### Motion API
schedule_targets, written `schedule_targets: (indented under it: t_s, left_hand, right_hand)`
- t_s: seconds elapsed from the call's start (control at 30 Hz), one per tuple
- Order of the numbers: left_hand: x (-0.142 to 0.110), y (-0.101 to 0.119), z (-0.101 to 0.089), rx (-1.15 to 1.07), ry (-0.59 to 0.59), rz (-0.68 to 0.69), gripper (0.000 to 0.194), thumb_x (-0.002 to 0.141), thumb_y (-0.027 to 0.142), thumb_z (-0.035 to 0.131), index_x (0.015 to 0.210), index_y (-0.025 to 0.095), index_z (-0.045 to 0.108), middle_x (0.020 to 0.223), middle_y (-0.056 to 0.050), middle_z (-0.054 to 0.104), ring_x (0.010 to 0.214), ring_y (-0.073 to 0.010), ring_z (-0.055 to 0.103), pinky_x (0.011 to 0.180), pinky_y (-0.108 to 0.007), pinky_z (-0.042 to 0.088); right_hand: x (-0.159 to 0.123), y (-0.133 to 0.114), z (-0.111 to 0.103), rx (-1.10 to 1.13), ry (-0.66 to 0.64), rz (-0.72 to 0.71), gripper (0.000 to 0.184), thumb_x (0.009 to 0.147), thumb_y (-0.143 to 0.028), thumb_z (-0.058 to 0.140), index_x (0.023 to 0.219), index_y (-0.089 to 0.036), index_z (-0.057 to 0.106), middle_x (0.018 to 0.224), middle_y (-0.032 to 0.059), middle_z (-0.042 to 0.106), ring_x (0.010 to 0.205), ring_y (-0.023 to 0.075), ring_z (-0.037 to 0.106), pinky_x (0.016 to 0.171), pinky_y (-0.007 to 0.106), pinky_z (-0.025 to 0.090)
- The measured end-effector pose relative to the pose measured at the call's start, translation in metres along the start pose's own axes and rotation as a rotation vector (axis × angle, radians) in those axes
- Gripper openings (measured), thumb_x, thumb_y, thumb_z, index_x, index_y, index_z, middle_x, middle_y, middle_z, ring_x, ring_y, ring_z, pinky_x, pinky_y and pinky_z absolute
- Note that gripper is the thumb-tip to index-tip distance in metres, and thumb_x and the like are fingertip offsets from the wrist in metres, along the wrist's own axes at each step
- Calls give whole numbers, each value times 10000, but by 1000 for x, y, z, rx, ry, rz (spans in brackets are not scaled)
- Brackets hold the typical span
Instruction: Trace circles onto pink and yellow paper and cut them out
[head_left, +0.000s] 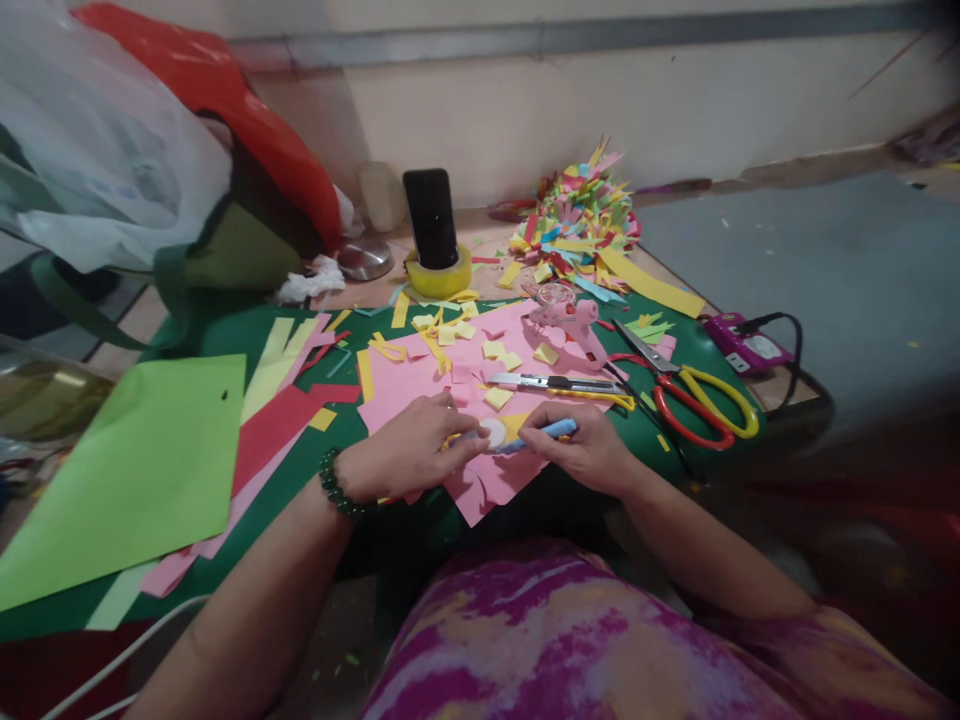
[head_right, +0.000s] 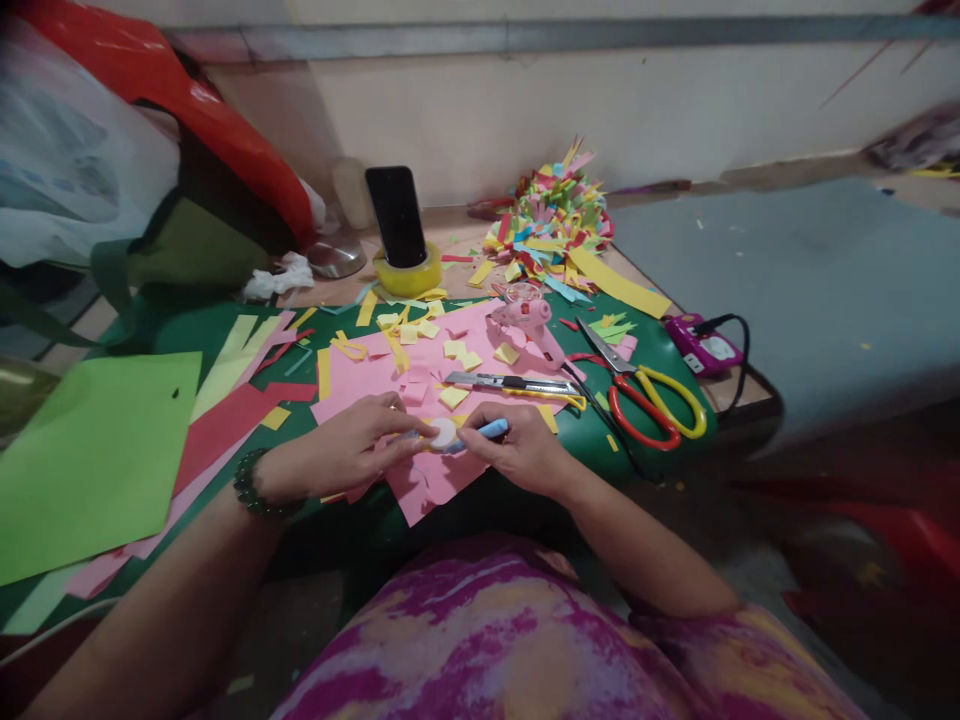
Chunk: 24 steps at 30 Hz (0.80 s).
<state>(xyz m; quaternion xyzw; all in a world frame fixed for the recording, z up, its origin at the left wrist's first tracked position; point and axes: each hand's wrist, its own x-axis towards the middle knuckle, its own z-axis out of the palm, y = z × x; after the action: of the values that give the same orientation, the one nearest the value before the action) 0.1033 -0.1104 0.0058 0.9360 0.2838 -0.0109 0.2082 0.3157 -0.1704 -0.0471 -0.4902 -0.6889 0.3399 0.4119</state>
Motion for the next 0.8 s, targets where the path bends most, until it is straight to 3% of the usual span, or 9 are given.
schedule_targets:
  t_s: [0.2, 0.5, 0.63, 0.8]
  left_hand:
    - [1, 6, -1, 82, -20, -10, 342, 966, 333, 422, 873, 187, 718, 750, -54, 649, 784, -201, 563, 681, -305, 408]
    - [1, 9, 0, 133, -16, -10, 344, 957, 326, 418, 840, 186, 708, 751, -63, 650, 805, -209, 581, 709, -323, 434]
    - [-1, 8, 0, 117, -6, -9, 345, 958, 329, 417, 842, 188, 709, 755, -62, 655, 801, -207, 580, 709, -322, 438]
    - [-1, 6, 3, 107, 31, 11, 376, 964, 358, 395, 840, 198, 713, 717, -51, 645, 777, -200, 573, 692, -314, 434]
  right_hand:
    - [0, 1, 2, 7, 0, 21, 240, 840, -323, 565, 685, -163, 655, 561, -18, 569, 481, 93, 458, 448, 204, 352]
    - [8, 11, -13, 32, 107, 154, 308, 814, -445, 619, 671, -172, 624, 521, -14, 588, 446, 120, 533, 423, 219, 416]
    - [5, 6, -13, -103, 184, 37, 266, 851, -377, 588, 676, -181, 634, 553, -12, 606, 469, 111, 528, 440, 212, 405]
    - [-4, 3, -3, -293, 144, -196, 216, 908, -287, 535, 753, -197, 657, 679, 10, 693, 568, 125, 608, 553, 226, 470]
